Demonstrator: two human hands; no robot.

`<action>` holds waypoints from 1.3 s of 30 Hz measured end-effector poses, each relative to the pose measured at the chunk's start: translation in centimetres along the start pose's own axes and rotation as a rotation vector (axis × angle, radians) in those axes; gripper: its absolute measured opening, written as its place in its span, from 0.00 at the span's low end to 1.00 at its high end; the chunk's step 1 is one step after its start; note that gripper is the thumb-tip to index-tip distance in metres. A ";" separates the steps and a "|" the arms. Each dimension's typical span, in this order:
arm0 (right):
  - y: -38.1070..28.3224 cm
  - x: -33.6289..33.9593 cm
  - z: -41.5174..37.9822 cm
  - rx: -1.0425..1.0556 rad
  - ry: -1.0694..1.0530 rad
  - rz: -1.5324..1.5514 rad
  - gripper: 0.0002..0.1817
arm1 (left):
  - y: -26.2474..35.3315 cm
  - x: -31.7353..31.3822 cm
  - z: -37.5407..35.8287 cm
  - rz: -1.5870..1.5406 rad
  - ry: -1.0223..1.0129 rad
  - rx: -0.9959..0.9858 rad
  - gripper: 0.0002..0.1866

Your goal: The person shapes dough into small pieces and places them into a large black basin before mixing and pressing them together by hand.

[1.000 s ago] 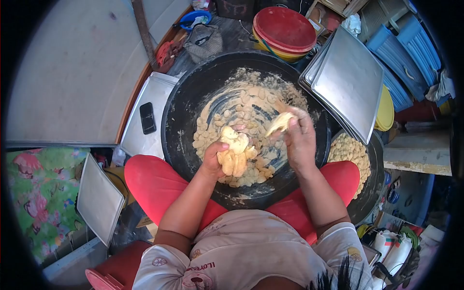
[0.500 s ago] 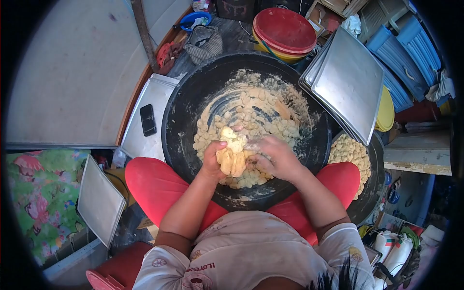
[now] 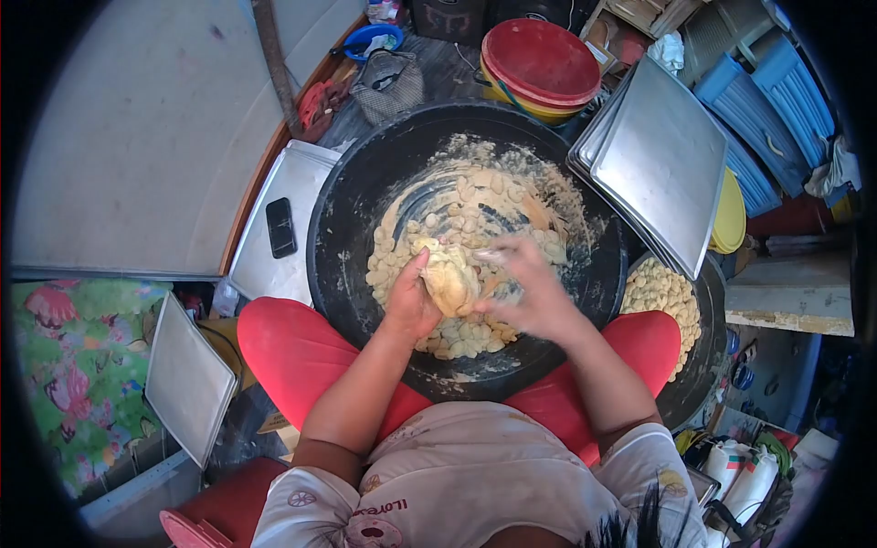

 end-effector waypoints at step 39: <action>5.3 -0.5 0.2 -0.499 0.241 0.843 0.16 | -2.3 1.2 -0.8 0.107 0.017 0.138 0.25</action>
Point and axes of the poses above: each hand's wrist, its own z-axis towards the middle knuckle, its own x-axis out of the back of the hand, y = z × x, the point moved 8 cm from there along z, towards the middle knuckle, and after that the axes turned 2 degrees about -x, right-handed, at the moved point
